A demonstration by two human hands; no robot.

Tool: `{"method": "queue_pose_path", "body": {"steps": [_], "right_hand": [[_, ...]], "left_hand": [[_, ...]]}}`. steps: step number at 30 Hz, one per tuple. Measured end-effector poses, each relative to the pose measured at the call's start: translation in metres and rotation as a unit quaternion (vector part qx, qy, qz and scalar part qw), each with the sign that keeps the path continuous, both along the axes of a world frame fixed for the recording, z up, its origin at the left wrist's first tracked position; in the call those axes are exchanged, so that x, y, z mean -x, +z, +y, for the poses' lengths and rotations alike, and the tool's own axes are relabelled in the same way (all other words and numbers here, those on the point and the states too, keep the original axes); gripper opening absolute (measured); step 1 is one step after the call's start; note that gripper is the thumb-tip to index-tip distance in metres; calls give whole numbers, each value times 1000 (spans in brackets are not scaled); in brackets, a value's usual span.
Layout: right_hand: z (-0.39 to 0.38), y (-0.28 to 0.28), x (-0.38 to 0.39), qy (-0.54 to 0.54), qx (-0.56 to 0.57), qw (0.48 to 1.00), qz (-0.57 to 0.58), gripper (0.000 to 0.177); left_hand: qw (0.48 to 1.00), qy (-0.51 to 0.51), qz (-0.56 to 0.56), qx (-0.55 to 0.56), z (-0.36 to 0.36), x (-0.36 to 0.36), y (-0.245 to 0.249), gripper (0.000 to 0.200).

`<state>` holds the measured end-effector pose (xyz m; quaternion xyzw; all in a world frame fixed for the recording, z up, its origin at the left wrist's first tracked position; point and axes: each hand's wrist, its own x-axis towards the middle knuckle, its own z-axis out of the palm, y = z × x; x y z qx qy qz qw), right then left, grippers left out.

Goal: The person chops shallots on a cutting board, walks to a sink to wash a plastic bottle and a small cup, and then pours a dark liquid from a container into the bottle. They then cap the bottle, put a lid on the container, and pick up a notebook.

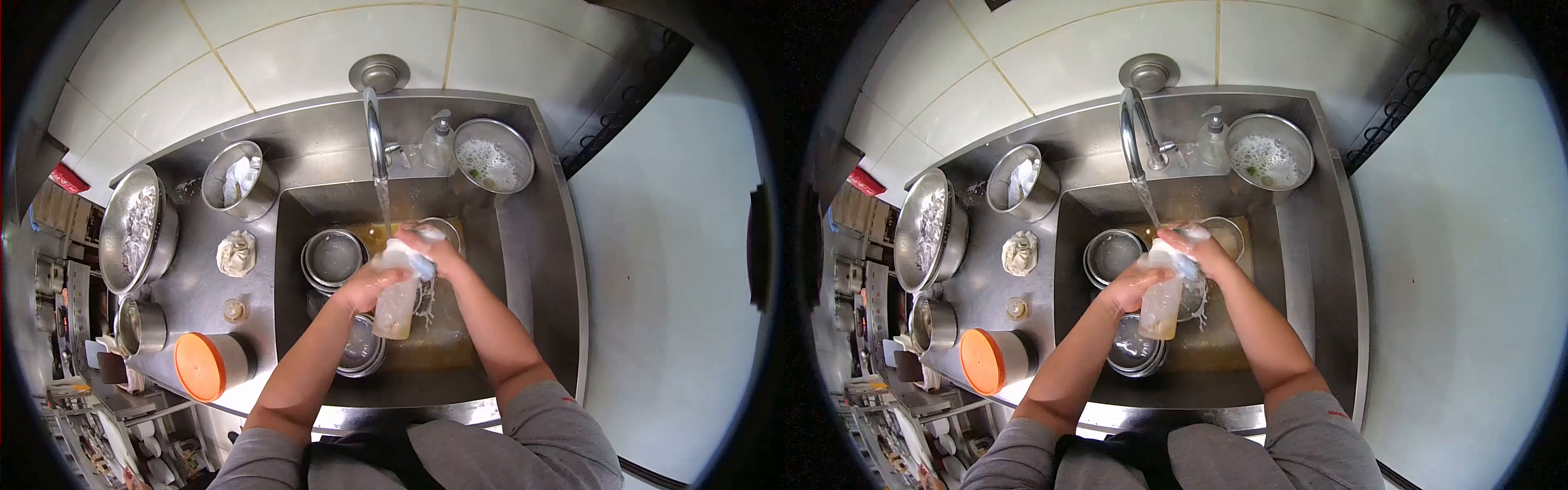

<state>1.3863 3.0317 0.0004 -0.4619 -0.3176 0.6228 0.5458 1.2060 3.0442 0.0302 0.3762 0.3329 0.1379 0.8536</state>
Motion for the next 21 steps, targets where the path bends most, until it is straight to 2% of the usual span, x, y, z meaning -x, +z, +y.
{"method": "queue_pose_path", "body": {"steps": [1, 2, 3, 4, 5, 6, 7, 8, 9, 10, 12, 13, 14, 16, 17, 18, 19, 20, 21], "right_hand": [[3, 25, -3, 58, 28, 982, -178, 32], [0, 43, 6, 55, 30, 982, -176, 32], [0, 58, 20, 50, -7, 888, -457, 31], [1, 63, 31, 43, -41, 714, -697, 31], [6, 36, 35, -12, -85, 691, -718, 35], [7, 39, 26, -12, -84, 690, -719, 35], [10, 48, 12, 24, -114, 826, -551, 37], [9, 55, 2, 60, -138, 922, -356, 40], [2, 65, 0, 56, -69, 987, -133, 46], [4, 71, -3, 54, -69, 987, -132, 46], [15, 80, -11, 137, -27, 911, -389, 53], [18, 68, -9, 90, -78, 843, -524, 60], [19, 51, -5, 88, -78, 843, -524, 60], [18, 26, 3, -48, -33, 863, -503, 66], [13, 20, 0, -57, 50, 923, -377, 64], [7, 8, -2, -54, 50, 923, -377, 64], [0, -12, -3, -117, 94, 984, -97, 62], [-9, -24, -2, -170, 132, 958, 191, 60], [-21, -18, 2, -148, 154, 958, 190, 53]], "left_hand": [[999, -6, -22, 31, -1, 0, -10, 55], [999, -9, -20, 33, -6, -3, -22, 55], [991, 61, 20, -117, -15, -14, -26, 56], [954, 128, 59, -265, -21, -20, -26, 56], [894, 67, 202, -395, -16, -19, -25, 56], [894, 66, 200, -395, -12, -17, -21, 56], [957, 59, 85, -271, -7, -14, -13, 53], [989, 49, -32, -137, -5, -9, -4, 51], [997, 30, -72, -7, -8, -4, 23, 48], [997, 28, -71, -7, -8, -4, 19, 48], [985, 66, -72, 145, -13, -8, 5, 52], [992, 122, 35, 29, -27, -24, 4, 54], [971, 181, 133, -86, -43, -37, 2, 50], [975, 203, 84, -26, -51, -41, -15, 51], [975, 205, 84, -24, -50, -36, -22, 51], [979, 174, 11, 104, -48, -28, -24, 54], [961, 139, -63, 229, -45, -23, -26, 57], [961, 141, -63, 229, -44, -21, -29, 57], [958, 162, -72, 227, -43, -20, -34, 60]]}}
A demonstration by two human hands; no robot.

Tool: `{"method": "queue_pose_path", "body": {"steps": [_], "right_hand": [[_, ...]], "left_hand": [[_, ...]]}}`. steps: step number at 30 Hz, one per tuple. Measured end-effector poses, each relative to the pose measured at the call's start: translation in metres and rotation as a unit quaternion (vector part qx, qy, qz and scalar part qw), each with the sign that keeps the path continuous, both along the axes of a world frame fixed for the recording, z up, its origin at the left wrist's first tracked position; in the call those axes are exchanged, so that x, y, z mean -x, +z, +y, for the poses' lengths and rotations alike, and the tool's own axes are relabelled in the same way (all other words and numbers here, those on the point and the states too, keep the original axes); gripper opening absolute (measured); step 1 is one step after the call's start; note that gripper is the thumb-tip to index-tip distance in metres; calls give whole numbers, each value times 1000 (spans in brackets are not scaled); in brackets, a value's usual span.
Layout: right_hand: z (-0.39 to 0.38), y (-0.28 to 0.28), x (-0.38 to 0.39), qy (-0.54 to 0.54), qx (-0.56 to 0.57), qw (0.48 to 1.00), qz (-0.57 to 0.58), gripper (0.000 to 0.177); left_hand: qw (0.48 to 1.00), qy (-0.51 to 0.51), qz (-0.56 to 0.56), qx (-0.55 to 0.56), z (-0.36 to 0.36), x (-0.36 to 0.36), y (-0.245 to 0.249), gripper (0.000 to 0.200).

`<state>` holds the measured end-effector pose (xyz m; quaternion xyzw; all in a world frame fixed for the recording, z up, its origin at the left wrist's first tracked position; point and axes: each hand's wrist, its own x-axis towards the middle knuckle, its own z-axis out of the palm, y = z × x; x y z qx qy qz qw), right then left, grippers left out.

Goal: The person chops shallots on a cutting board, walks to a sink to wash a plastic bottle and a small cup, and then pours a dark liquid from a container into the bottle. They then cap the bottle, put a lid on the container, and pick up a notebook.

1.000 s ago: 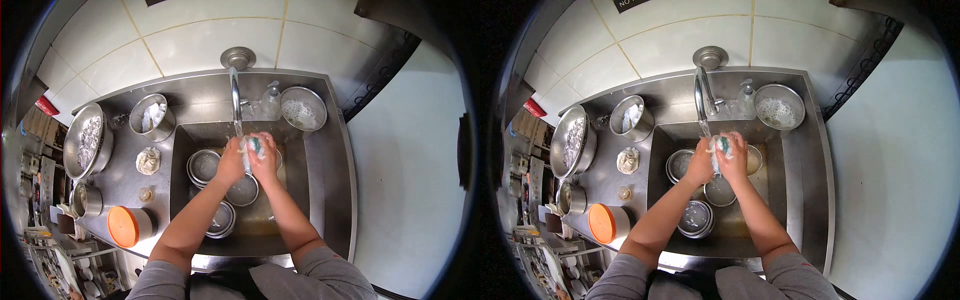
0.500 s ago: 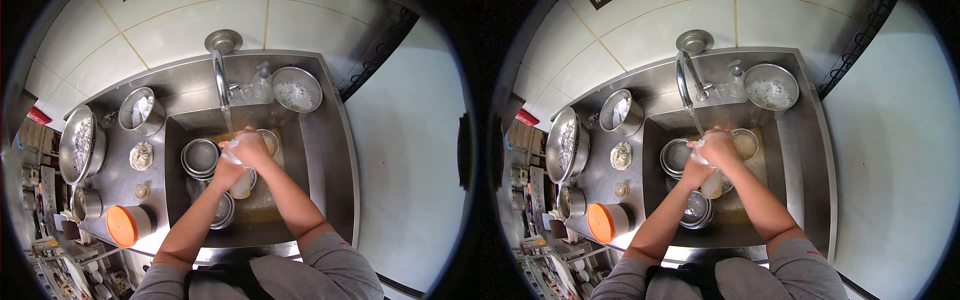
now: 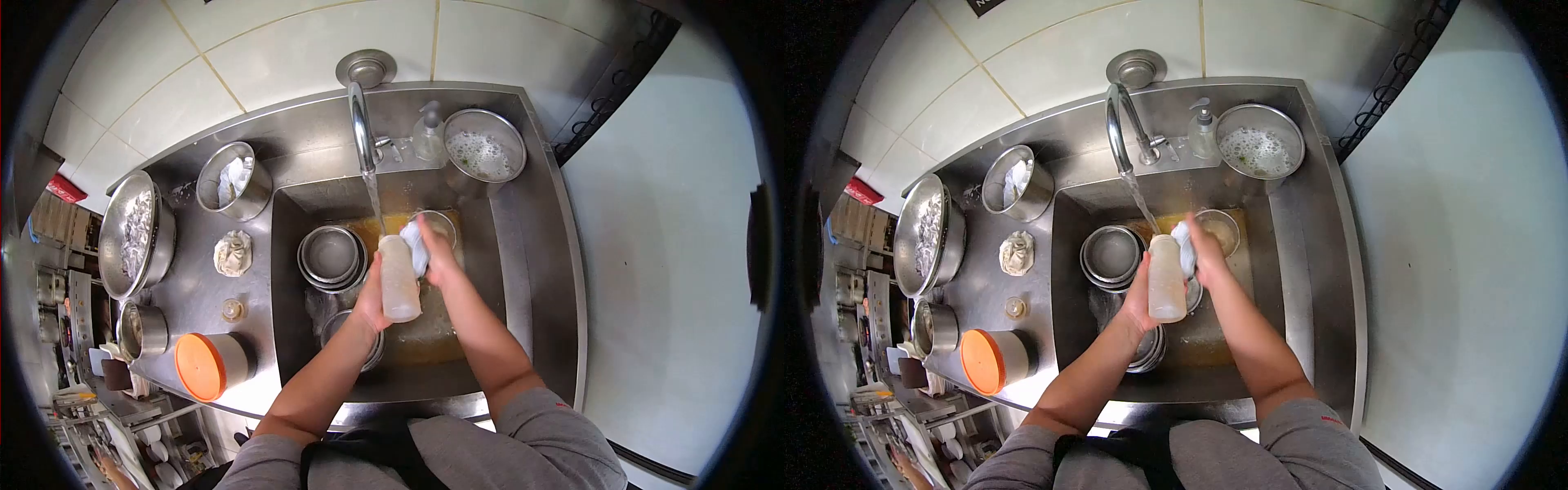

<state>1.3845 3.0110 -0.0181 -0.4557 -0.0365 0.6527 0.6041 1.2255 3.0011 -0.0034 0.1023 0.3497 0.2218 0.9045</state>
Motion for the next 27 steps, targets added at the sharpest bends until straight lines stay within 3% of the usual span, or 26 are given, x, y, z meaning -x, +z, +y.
{"method": "queue_pose_path", "body": {"steps": [1, 2, 3, 5, 6, 7, 9, 10, 11, 13, 14, 15, 17, 19, 21, 22, 23, 24, 25, 26, 27], "right_hand": [[-12, -1, 16, 2, 0, 1000, 0, 53], [-26, -4, 39, -3, -69, 942, -328, 46], [-39, -6, 55, -8, -130, 776, -617, 40], [-74, 54, 64, 212, -187, 609, -741, 39], [-73, 50, 61, 212, -185, 611, -740, 39], [-66, 42, 55, 206, -170, 629, -730, 40], [-45, 30, 38, 195, -139, 661, -711, 42], [-25, 32, 30, 117, -103, 718, -678, 45], [-30, 33, 39, 117, -103, 718, -678, 45], [-56, 36, 65, 125, -154, 619, -760, 46], [-81, 47, 75, 137, -200, 623, -744, 48], [-98, 41, 77, 169, -230, 613, -736, 50], [-96, 10, 66, 122, -230, 646, -717, 48], [-48, 9, 52, -18, -121, 811, -572, 36], [-4, -2, 26, -4, -185, 888, -420, 38], [7, 11, 21, -5, -185, 888, -421, 38], [12, 35, 19, 85, -137, 835, -527, 40], [13, 55, 20, 176, -84, 762, -617, 43], [16, 68, 23, 178, -81, 764, -615, 43], [21, 80, 26, 251, -25, 712, -655, 45], [24, 92, 27, 320, 31, 650, -688, 49]], "left_hand": [[1000, 23, -4, 0, 1, 1, -5, 63], [1000, 25, -4, 1, 1, 2, -13, 63], [998, 32, -46, -11, -1, 5, -23, 65], [990, 43, -130, -35, -8, 11, -37, 70], [977, -2, -213, 15, -13, 18, -33, 70], [977, -4, -212, 16, -16, 17, -30, 70], [999, -44, 11, -17, -22, 3, -22, 66], [996, -58, 52, -39, -26, -4, -6, 68], [996, -57, 52, -39, -26, -3, -9, 68], [997, 6, 4, -75, -17, 5, -26, 75], [995, -8, -93, -40, -2, 21, -33, 75], [995, -7, -94, -41, 0, 22, -28, 75], [999, 7, 23, -28, -4, 20, -2, 74], [999, 14, 17, -45, -8, 9, 14, 74], [997, -33, 11, -72, -6, 5, 6, 76], [996, -39, 5, -84, 1, 7, 10, 75], [996, -41, 4, -83, 0, 3, 2, 75], [974, -15, 129, -185, -4, -1, -17, 72], [925, 10, 253, -283, -8, -4, -39, 70], [886, 35, 348, -305, -14, -6, -65, 66], [885, 34, 348, -307, -18, -5, -47, 66]]}}
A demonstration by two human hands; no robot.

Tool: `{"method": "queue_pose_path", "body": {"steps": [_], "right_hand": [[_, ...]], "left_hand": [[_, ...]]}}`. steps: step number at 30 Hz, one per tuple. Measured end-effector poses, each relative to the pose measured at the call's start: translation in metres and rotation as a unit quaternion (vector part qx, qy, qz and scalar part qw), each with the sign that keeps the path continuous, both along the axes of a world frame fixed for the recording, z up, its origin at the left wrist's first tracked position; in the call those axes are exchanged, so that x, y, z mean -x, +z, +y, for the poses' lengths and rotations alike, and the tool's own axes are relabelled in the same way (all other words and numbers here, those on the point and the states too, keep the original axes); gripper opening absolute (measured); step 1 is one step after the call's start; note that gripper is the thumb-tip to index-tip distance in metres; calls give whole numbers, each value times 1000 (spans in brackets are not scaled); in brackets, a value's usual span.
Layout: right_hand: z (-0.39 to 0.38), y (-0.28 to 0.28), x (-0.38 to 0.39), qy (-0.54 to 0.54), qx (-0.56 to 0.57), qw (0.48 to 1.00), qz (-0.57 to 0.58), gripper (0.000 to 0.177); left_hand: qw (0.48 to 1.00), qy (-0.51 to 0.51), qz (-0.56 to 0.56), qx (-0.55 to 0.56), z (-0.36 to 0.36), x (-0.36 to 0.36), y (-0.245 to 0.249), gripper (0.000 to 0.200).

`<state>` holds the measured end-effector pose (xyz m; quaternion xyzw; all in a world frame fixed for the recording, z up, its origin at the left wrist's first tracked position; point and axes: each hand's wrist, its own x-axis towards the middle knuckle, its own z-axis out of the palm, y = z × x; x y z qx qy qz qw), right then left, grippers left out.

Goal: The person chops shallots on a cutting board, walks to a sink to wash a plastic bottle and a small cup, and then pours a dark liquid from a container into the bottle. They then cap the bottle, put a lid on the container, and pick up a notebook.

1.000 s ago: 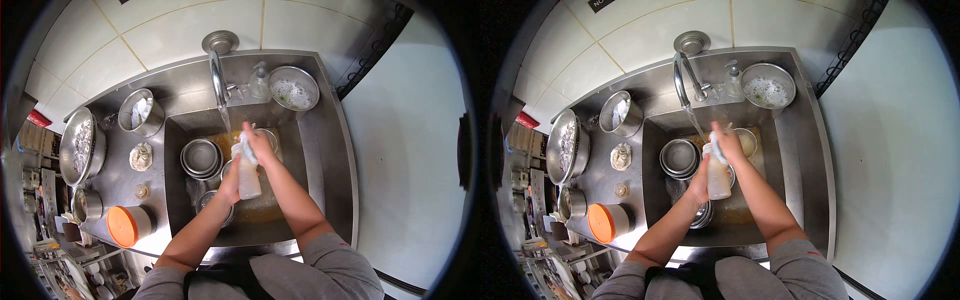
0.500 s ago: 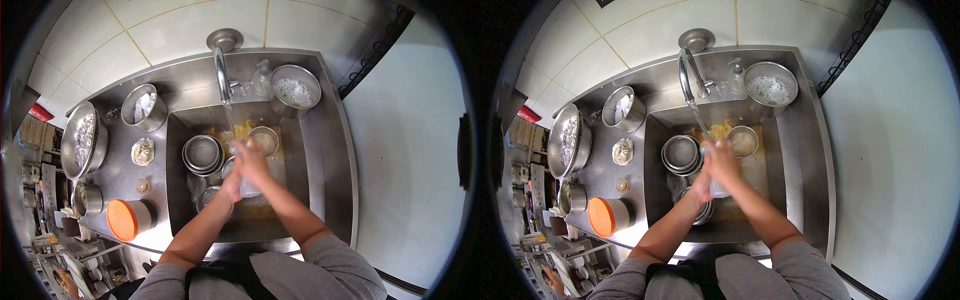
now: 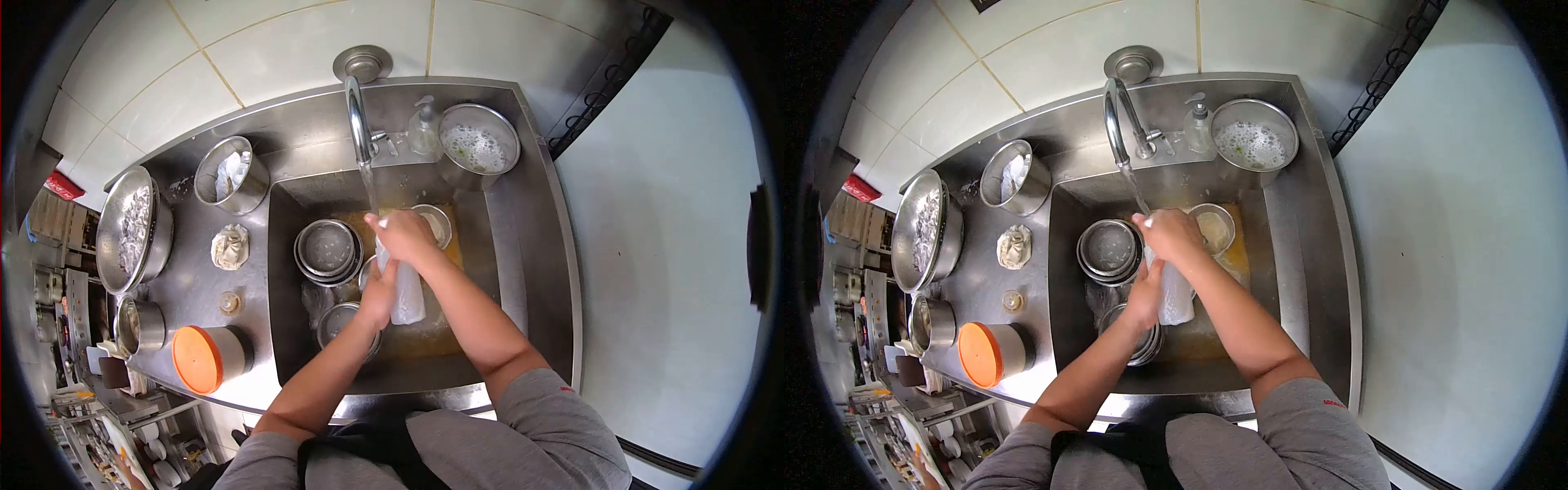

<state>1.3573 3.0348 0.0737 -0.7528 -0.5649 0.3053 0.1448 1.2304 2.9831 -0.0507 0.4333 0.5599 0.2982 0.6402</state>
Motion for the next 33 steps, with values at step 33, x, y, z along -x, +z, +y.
{"method": "queue_pose_path", "body": {"steps": [33], "right_hand": [[-5, -25, 15, -64, -29, 951, 302, 51]], "left_hand": [[939, 20, -326, 109, 36, 10, 82, 87]]}}
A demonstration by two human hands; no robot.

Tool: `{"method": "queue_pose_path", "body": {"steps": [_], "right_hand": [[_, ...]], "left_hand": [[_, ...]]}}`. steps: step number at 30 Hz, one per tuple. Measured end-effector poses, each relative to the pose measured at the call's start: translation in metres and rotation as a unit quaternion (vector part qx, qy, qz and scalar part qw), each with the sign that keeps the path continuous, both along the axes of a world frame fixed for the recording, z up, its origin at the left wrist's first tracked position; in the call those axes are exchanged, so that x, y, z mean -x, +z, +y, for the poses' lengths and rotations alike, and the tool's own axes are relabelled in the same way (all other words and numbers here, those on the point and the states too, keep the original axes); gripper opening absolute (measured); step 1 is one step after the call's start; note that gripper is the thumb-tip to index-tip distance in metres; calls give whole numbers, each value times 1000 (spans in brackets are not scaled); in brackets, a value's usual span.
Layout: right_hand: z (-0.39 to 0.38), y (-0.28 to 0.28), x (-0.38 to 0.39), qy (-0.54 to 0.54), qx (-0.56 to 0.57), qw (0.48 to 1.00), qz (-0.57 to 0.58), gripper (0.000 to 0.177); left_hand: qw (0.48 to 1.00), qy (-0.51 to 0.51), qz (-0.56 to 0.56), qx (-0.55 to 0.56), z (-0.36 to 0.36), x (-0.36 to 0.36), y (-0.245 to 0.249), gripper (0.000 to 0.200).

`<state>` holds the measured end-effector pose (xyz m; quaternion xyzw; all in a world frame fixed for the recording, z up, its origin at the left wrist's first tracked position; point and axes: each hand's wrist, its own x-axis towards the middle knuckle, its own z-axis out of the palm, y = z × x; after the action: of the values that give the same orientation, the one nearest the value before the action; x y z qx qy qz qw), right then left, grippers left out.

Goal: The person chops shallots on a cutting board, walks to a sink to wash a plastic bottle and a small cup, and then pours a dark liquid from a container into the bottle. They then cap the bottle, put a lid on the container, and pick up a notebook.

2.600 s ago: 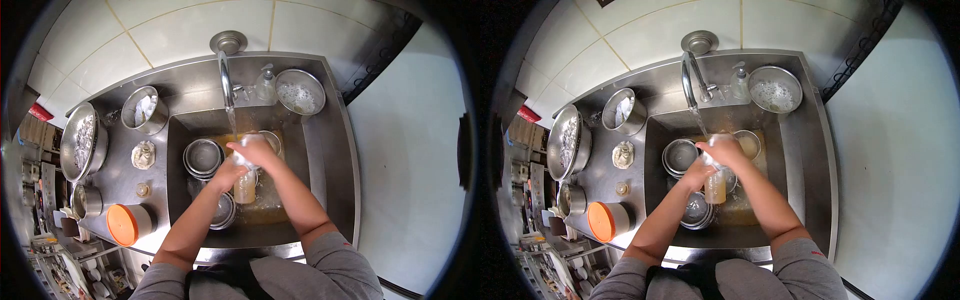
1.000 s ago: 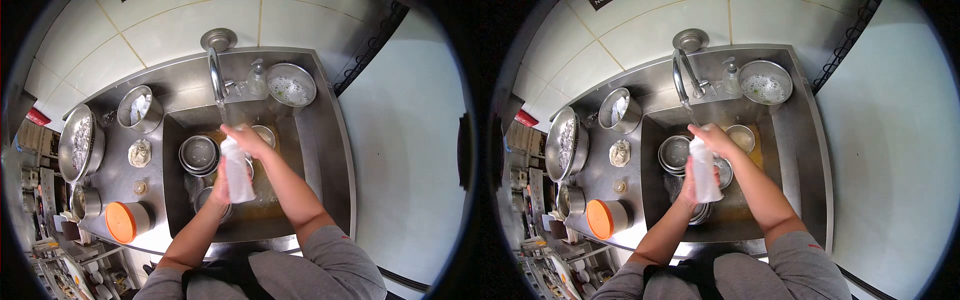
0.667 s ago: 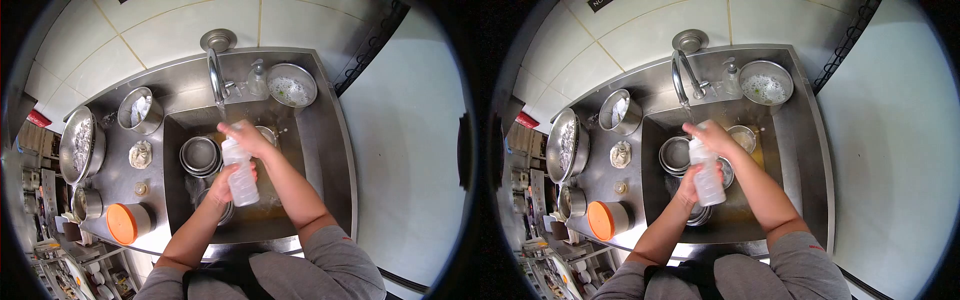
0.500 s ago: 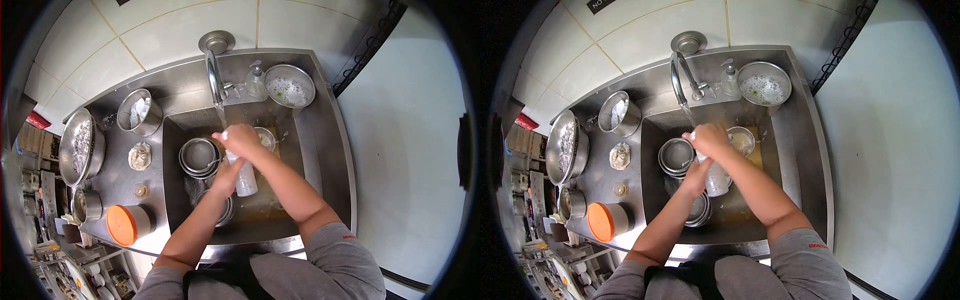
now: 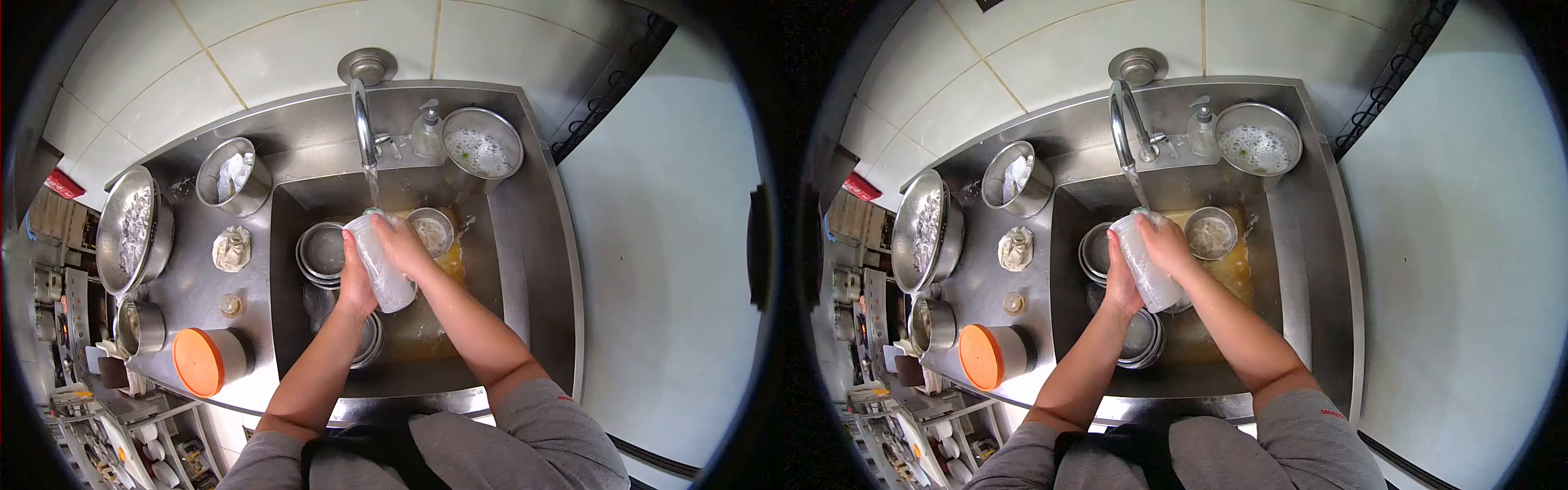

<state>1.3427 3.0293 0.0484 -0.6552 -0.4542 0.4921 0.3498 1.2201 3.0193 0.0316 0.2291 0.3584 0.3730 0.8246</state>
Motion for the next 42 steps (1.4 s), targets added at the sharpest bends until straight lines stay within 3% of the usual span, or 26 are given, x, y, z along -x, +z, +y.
{"method": "queue_pose_path", "body": {"steps": [1, 2, 4, 5, 7, 8, 9, 11, 13, 15, 16, 17, 19, 20, 23, 25, 29, 30, 31, 32, 34, 37, 38, 39, 40, 42], "right_hand": [[4, 3, -2, 24, 37, 999, -13, 53], [-4, 1, 18, -22, -75, 975, -210, 51], [-40, 23, 60, -32, -272, 828, -489, 48], [-39, 21, 57, -33, -269, 830, -487, 48], [-22, 14, 39, 29, -240, 896, -373, 49], [-3, 5, 29, -48, -222, 934, -275, 32], [8, 20, 16, -82, -69, 988, -114, 37], [10, 13, -5, -21, 2, 978, 208, 50], [7, 8, 14, -63, -58, 984, 158, 45], [-10, 25, 40, -131, -183, 961, -162, 42], [-15, 17, 52, -153, -297, 900, -281, 42], [-15, 16, 51, -153, -297, 900, -280, 42], [-17, 15, 40, 5, -339, 877, -339, 43], [-4, 17, 24, 32, -248, 953, -174, 44], [-24, 29, 40, -49, -222, 947, -228, 43], [-72, 31, 52, 52, -328, 840, -429, 41], [-86, -10, 31, 5, -501, 764, -406, 37], [-82, -22, 37, -170, -419, 880, -145, 36], [-81, -27, 42, -327, -285, 891, 131, 37], [-77, -31, 45, -328, -286, 891, 130, 37], [-64, -31, 42, -439, -231, 816, 296, 44], [-53, -41, 3, -435, -153, 867, 189, 47], [-34, -77, -25, -497, -161, 845, 117, 47], [-34, -3, -36, -485, -204, 836, 156, 48], [-16, 3, -67, -486, -306, 811, 110, 49], [19, 30, -133, -469, -320, 822, 41, 49]], "left_hand": [[1000, 3, 6, -10, 2, -2, -4, 87], [999, 5, -27, 33, 6, 3, -7, 83], [993, 5, -108, 50, 12, 7, -17, 79], [996, 12, -85, 33, 6, 6, -15, 77], [999, 22, -40, -7, -1, 2, -7, 72], [999, 27, -20, -27, -2, 1, -3, 70], [999, 27, -19, -26, -3, 0, 0, 70], [997, 7, 35, -65, -1, 0, 6, 69], [998, 24, 0, -65, 6, 3, 6, 70], [997, 64, 9, -40, 14, 11, 11, 63], [997, 53, 48, -16, 16, 13, 10, 61], [997, 53, 50, -16, 14, 11, 3, 61], [993, 66, -92, -22, 3, 3, 0, 61], [999, 5, -31, 26, 3, 3, 13, 60], [998, 34, -57, 14, 10, 4, -9, 64], [995, 68, -56, 45, 17, 12, -1, 66], [978, 186, 9, 98, 10, 2, 2, 67], [974, 190, -38, 116, 4, -5, 3, 71], [968, 193, -85, 134, -2, -12, 10, 77], [973, 175, -66, 133, -2, -18, 18, 82], [977, 158, -61, 133, 5, -19, 18, 79], [990, 115, -16, 83, 17, -20, 3, 70], [996, 84, 20, 34, 26, -22, -6, 64], [994, 71, 61, -47, 34, -24, -19, 54], [987, 64, 98, -106, 35, -28, -18, 55], [975, 61, 135, -166, 39, -32, -15, 56]]}}
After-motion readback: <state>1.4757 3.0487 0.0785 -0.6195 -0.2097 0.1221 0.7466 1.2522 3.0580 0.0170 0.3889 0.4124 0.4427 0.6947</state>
